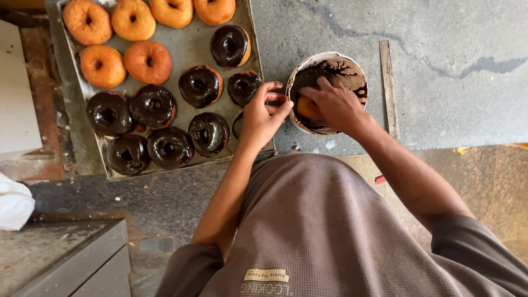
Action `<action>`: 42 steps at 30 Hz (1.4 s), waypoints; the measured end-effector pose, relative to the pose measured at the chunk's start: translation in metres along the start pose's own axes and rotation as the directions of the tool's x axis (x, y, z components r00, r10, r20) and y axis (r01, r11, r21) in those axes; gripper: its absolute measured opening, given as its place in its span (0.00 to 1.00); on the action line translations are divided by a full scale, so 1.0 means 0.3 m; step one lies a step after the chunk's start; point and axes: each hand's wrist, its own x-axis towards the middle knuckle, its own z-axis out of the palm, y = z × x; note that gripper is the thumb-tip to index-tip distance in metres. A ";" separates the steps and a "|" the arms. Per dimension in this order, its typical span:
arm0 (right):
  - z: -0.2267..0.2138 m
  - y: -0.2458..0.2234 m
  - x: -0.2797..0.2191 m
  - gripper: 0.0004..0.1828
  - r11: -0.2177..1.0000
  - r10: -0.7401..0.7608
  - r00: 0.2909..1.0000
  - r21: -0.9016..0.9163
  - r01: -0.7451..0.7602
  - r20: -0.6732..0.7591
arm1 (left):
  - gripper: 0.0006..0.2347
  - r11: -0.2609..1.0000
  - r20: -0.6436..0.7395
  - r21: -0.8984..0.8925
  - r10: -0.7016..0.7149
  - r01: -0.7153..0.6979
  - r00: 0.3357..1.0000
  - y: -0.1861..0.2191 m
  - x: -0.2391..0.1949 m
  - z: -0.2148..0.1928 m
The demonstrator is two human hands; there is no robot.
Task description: The person picks up plain donuts from a metal tray, dips the top into a container of dark glaze, and places the glazed donuts back on the tray. The person repeats this process for multiple donuts.
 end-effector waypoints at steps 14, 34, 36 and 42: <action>-0.084 0.032 0.021 0.42 0.721 0.151 0.969 0.650 -0.242 0.195 | 0.20 0.999 -0.033 -0.014 -0.030 0.030 0.999 -0.023 -0.004 0.010; -0.241 0.030 -0.136 0.35 0.436 0.310 0.942 0.862 -0.258 0.126 | 0.25 0.750 -0.076 0.492 0.543 -0.442 0.836 0.140 -0.063 0.095; -0.202 0.007 -0.083 0.37 0.775 0.258 0.966 0.602 -0.192 -0.023 | 0.23 0.760 -0.129 0.499 0.540 -0.416 0.832 0.118 -0.046 0.071; -0.012 -0.067 0.034 0.34 0.985 0.143 0.990 0.098 -0.142 -0.004 | 0.20 0.764 -0.224 0.517 0.556 -0.386 0.801 0.101 -0.071 -0.048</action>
